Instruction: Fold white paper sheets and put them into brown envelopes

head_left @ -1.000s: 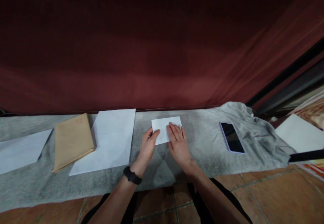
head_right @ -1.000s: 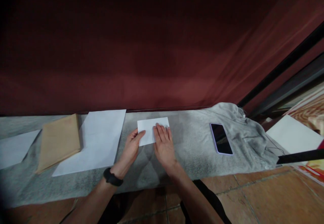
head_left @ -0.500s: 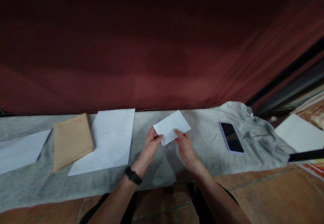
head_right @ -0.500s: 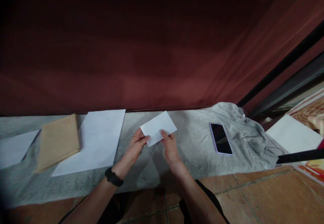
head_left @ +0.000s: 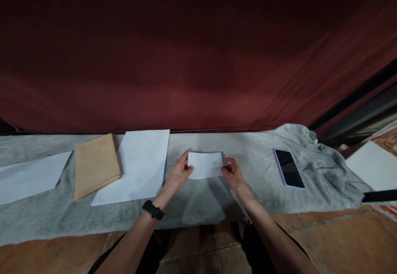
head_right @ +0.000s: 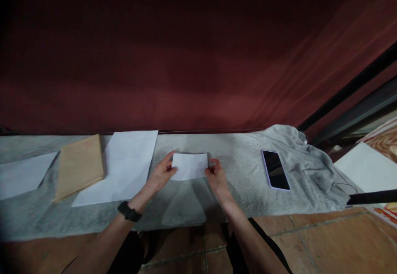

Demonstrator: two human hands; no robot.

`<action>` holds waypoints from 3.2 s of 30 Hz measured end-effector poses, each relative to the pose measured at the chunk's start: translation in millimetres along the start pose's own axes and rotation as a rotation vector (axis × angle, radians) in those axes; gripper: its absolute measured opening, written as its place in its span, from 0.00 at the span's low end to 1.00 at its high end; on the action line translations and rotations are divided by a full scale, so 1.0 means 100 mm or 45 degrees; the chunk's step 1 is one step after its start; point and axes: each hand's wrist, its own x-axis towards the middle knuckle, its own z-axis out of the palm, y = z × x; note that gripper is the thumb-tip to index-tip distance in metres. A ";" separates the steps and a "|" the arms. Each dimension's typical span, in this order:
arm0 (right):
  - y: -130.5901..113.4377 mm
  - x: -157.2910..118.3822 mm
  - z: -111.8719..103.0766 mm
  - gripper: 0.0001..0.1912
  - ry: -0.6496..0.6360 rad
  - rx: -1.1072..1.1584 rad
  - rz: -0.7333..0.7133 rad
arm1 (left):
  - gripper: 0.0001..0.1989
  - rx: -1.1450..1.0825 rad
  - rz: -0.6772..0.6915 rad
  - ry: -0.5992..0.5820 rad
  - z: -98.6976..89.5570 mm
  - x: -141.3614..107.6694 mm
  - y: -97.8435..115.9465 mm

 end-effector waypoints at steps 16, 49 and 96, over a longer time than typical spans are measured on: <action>-0.04 -0.21 -0.03 0.25 -0.118 -1.008 -0.273 | 0.26 1.136 0.305 0.120 0.32 -0.39 0.10; 0.14 -0.21 0.31 0.34 -0.267 -1.150 -0.787 | 0.35 1.466 0.790 -0.314 0.75 -0.60 -0.15; -0.08 0.25 -0.08 0.24 -0.127 -0.503 -0.542 | 0.06 0.253 0.397 0.133 0.03 0.00 0.45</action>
